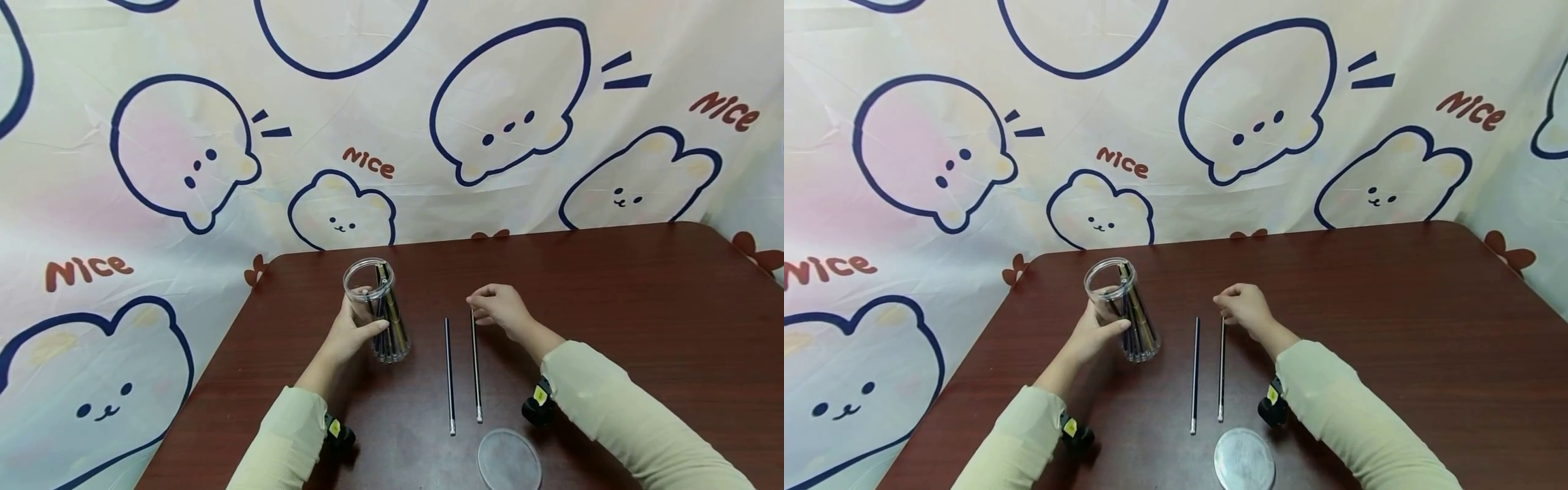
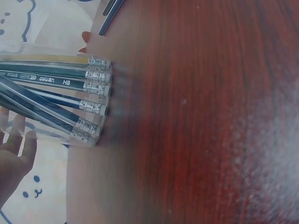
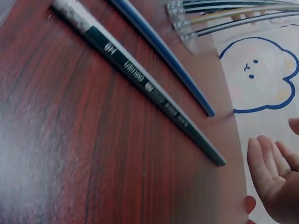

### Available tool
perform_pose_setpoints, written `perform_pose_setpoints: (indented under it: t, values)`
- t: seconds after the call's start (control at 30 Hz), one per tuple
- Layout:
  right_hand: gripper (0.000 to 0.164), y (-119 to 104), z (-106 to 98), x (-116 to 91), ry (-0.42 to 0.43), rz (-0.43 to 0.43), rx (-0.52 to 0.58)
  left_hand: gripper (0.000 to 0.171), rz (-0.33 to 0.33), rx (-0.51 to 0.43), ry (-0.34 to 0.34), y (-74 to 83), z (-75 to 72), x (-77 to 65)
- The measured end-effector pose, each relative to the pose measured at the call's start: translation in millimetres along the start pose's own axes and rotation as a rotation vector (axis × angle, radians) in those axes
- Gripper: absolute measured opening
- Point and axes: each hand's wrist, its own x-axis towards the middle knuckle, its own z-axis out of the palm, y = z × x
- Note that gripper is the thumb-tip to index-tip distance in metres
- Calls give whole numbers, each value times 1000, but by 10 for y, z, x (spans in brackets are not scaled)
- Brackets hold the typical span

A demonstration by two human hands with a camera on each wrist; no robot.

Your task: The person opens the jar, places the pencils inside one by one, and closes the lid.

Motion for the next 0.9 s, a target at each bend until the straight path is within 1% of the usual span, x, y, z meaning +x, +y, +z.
perform_pose_setpoints:
  t: [0.13,0.23,0.4,0.5,0.6,0.7,0.77,0.83,0.9]
  values:
    - [29,54,-30,18,-34,66,-75,62,2,-8,-4,-5,-1,3]
    - [30,85,-34,40,-53,132,-139,62,3,-11,-7,-7,-3,5]
    - [32,115,2,66,-122,193,-229,63,-8,-2,-10,-6,-5,8]
    - [30,110,31,74,-136,203,-251,63,-8,-7,-20,-6,-2,15]
    - [26,105,53,91,-120,219,-270,63,-3,-6,-21,-11,0,21]
    - [20,113,77,112,-98,223,-311,63,-4,-7,-11,-24,-1,26]
    - [19,126,94,126,-86,215,-361,63,-8,-9,-6,-35,-4,29]
    - [20,144,113,137,-82,189,-431,63,-4,-16,-4,-79,-11,42]
    - [20,157,129,143,-82,164,-491,63,-4,-17,-3,-76,-13,36]
